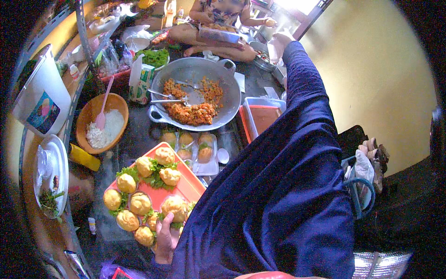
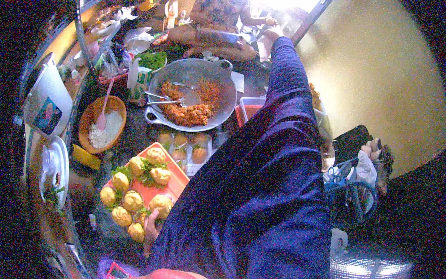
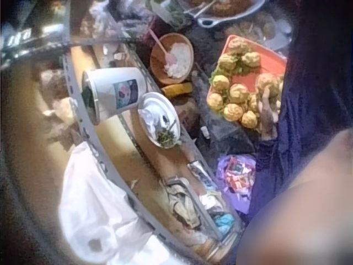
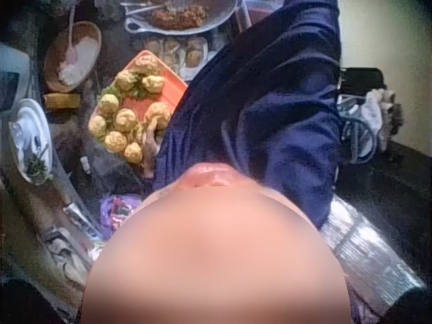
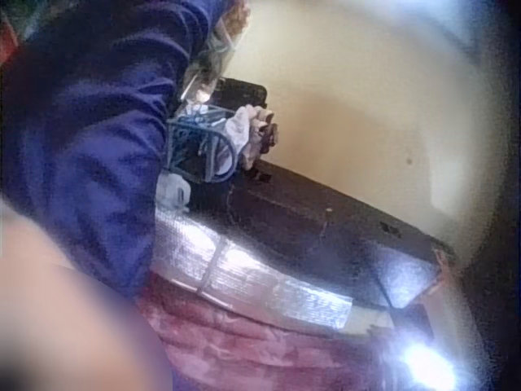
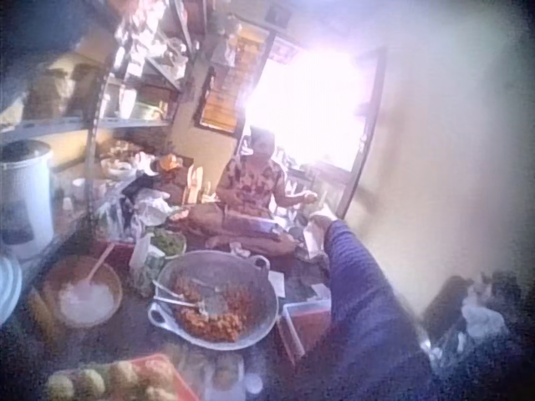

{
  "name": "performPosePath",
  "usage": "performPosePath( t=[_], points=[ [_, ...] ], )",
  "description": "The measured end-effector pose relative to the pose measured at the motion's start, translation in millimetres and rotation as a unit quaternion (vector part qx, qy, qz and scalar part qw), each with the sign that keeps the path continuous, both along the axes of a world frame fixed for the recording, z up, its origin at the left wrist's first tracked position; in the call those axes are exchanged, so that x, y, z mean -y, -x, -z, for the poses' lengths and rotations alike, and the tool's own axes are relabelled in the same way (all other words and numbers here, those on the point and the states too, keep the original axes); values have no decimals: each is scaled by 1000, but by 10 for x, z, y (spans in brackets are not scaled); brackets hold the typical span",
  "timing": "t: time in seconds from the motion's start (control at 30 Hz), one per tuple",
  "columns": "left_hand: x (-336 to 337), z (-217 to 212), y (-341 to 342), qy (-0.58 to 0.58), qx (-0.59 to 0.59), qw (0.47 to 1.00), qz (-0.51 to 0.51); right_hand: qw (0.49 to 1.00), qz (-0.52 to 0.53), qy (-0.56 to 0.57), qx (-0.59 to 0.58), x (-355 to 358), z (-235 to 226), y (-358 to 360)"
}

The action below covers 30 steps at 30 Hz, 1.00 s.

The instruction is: The person assembles small round pastries by placing them into paper cups, adding lettuce, a reddish filling, and a slice of hard-boiled egg. The finished items are placed on a red tray.

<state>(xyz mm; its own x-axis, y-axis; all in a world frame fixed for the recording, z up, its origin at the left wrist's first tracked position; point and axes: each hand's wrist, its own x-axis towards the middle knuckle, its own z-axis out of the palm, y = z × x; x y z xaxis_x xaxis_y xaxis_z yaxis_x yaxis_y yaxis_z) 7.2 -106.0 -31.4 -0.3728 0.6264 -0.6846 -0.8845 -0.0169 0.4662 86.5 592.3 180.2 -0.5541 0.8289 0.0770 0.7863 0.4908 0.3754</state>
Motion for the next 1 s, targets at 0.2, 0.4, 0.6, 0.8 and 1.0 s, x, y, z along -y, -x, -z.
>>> performPosePath(
  t=[0.2, 0.4, 0.6, 0.8, 1.0],
  points=[
    [-57, -48, 21, -39, 7, 999, -11, 1000, 3, 15, 7, -36, -57, 345],
    [-26, 124, 47, -91, 9, 996, -7, 1000, 13, 23, -3, -95, 177, 599],
    [8, 110, 50, -67, 12, 998, -18, 999, 42, 7, -30, 54, 152, 570],
    [-21, 84, 37, -72, 18, 997, -21, 999, 42, -14, 2, -44, 115, 489],
    [-48, 204, 9, -90, -52, 994, -28, 997, 63, 11, -33, -77, 52, 445]
  ],
)
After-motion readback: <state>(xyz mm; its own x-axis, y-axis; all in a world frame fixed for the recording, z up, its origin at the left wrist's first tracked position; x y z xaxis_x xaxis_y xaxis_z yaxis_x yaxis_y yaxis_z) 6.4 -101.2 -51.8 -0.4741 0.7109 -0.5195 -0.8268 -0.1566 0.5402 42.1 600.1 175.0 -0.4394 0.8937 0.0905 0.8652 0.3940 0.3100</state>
